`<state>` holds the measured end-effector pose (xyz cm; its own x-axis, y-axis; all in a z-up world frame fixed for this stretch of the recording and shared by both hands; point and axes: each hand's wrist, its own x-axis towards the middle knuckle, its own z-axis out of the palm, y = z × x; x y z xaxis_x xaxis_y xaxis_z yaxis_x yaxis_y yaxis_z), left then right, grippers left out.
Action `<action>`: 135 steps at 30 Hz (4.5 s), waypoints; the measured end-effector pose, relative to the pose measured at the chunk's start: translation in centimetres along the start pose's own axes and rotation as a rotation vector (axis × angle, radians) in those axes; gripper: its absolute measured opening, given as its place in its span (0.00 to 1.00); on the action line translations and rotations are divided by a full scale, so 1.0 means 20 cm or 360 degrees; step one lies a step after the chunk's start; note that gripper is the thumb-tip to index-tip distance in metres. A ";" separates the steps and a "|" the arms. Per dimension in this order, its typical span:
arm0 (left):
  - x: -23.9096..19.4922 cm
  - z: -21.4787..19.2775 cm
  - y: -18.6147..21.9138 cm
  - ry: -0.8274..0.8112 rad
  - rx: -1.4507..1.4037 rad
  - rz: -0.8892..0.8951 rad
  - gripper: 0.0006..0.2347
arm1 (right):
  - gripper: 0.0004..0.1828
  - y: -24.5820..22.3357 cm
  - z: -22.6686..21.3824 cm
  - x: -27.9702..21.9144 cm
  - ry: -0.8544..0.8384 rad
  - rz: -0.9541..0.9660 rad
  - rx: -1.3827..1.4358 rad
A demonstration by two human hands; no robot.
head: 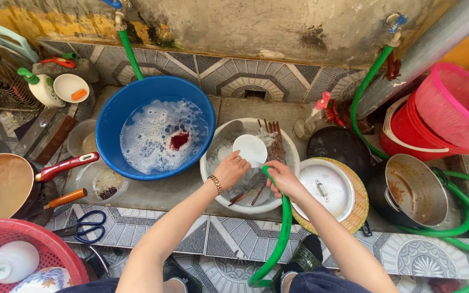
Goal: The person scrubs a blue basin with a sponge, then rinses various dishes including bowls, plates, and utensils using a green hose. Clean items are placed into a red basket.
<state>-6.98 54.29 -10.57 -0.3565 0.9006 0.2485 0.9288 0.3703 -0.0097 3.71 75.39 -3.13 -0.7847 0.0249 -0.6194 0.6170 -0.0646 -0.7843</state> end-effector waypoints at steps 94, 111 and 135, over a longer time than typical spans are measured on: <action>-0.20 1.07 0.06 -0.0086 0.0099 -0.1171 0.16 | 0.18 0.29 0.08 -0.11 -0.0156 0.0191 0.0426; -0.11 0.73 -0.07 0.1022 -0.3533 -0.2120 0.15 | 0.19 0.07 0.14 -0.15 -0.0055 -0.0029 0.0498; -0.10 0.28 0.03 -0.0086 -0.0939 -0.1310 0.10 | 0.19 0.14 0.14 0.01 -0.0132 0.0041 0.0401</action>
<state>-6.24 53.98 -16.51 -0.8986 0.4310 -0.0821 0.2890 0.7223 0.6282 5.04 72.48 -5.30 -0.7775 -0.0613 -0.6259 0.6108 -0.3110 -0.7282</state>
